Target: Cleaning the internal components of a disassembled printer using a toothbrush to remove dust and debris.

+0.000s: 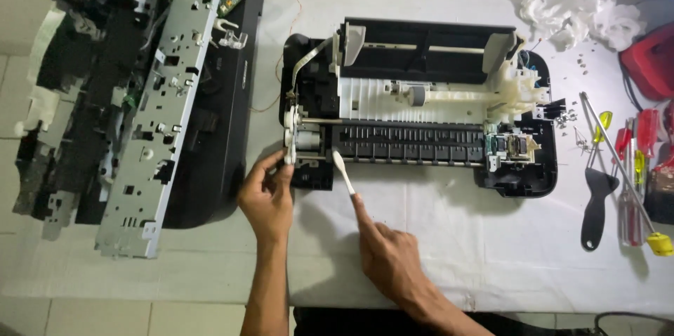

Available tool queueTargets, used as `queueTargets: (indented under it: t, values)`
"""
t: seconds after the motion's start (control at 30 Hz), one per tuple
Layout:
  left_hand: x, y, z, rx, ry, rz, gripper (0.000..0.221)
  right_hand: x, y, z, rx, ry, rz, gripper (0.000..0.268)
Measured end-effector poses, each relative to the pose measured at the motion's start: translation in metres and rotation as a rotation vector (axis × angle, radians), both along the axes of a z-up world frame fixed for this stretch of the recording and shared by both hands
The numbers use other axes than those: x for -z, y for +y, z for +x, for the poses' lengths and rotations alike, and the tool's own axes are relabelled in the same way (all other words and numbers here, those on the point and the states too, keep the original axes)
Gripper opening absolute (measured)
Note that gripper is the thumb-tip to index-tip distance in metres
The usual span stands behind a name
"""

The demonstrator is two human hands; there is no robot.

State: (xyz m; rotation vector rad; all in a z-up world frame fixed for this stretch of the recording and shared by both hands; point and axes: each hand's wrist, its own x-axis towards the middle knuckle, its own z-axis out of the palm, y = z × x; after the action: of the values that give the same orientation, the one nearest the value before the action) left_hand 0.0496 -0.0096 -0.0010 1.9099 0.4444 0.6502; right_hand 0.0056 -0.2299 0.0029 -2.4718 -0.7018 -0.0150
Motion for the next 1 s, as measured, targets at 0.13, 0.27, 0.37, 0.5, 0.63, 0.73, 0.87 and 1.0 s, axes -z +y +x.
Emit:
queueTargets:
  t: [0.13,0.27,0.37,0.5,0.63,0.73,0.87,1.0]
  values:
    - [-0.001,-0.006,0.006,-0.098,-0.009,0.011,0.036,-0.001,-0.016,-0.004,-0.007,0.127,0.032,0.070]
    - [-0.010,-0.004,0.002,-0.046,-0.018,0.019,0.033,-0.006,-0.019,0.000,0.071,0.036,-0.098,0.064]
    - [-0.009,0.000,-0.002,0.025,-0.029,-0.054,0.031,-0.003,-0.007,0.001,0.007,0.054,-0.071,0.064]
    - [0.002,0.003,0.003,-0.007,-0.071,0.036,0.038,-0.002,-0.040,0.004,0.076,0.038,-0.130,0.064]
    - [0.007,-0.003,0.006,-0.081,-0.074,0.184,0.030,-0.007,-0.025,0.011,0.100,-0.033,-0.042,0.061]
    - [-0.003,-0.003,0.004,-0.073,-0.107,0.272,0.037,0.000,-0.019,0.005,0.011,-0.041,-0.015,0.063]
    - [-0.016,-0.003,0.003,0.030,-0.093,0.099,0.028,0.007,-0.037,0.011,0.046,0.005,0.006,0.062]
    - [-0.003,0.000,0.008,0.002,-0.096,0.175,0.038,0.005,-0.008,0.009,-0.012,-0.026,0.026,0.062]
